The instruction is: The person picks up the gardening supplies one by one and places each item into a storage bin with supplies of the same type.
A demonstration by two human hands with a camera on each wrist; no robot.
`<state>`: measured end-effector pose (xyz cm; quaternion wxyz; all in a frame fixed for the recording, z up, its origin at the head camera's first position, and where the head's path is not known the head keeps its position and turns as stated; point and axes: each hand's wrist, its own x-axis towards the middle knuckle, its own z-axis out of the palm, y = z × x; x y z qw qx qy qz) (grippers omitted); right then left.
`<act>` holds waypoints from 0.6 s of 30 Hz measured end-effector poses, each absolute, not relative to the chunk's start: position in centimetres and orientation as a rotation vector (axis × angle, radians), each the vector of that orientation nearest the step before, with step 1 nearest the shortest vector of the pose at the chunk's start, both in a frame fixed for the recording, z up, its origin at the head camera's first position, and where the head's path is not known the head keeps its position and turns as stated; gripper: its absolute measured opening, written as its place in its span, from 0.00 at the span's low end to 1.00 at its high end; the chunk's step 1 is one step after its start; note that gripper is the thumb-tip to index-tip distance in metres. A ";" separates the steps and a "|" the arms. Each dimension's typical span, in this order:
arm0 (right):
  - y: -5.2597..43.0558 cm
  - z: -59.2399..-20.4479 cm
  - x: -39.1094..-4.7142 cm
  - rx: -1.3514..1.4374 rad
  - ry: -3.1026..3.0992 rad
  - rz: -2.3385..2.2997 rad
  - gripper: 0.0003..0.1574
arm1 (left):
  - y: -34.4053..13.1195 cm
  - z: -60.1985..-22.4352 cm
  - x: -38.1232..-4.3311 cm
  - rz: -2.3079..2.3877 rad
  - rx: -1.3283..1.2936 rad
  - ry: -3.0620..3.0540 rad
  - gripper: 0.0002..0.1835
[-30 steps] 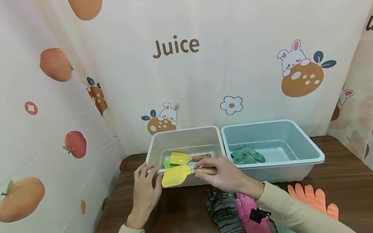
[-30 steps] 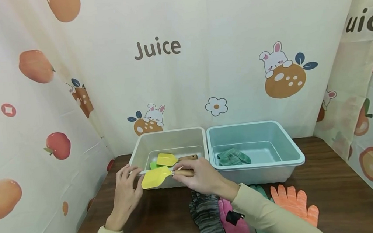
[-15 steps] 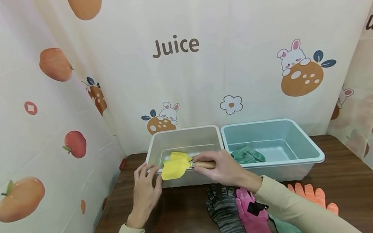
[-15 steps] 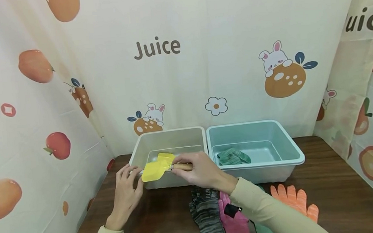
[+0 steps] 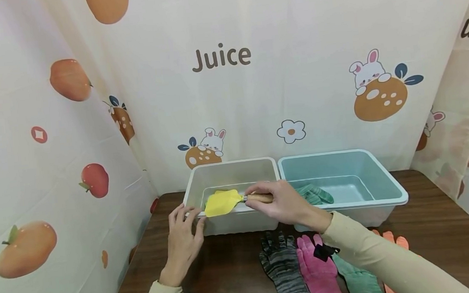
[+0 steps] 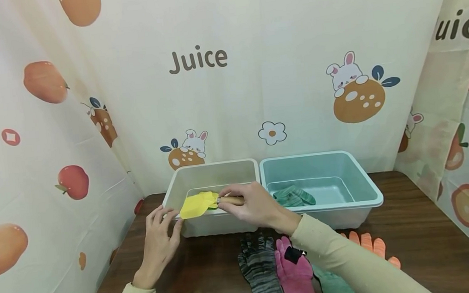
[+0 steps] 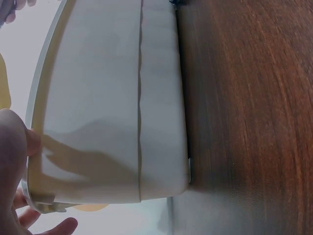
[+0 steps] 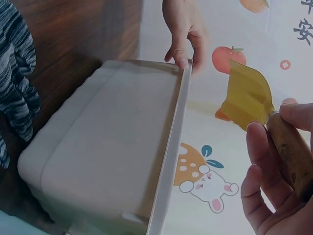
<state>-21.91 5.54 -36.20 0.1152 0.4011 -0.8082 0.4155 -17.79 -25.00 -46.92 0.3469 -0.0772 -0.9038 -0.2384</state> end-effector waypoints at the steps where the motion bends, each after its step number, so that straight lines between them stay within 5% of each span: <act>1: 5.6 -36.1 -22.0 1.178 -2.371 1.211 0.11 | -25.0 -46.9 -17.8 -0.618 -0.197 -2.348 0.12; 18: 5.6 -36.3 -25.3 1.139 -2.464 1.177 0.12 | -25.0 -46.8 -17.7 -0.609 -0.178 -2.371 0.13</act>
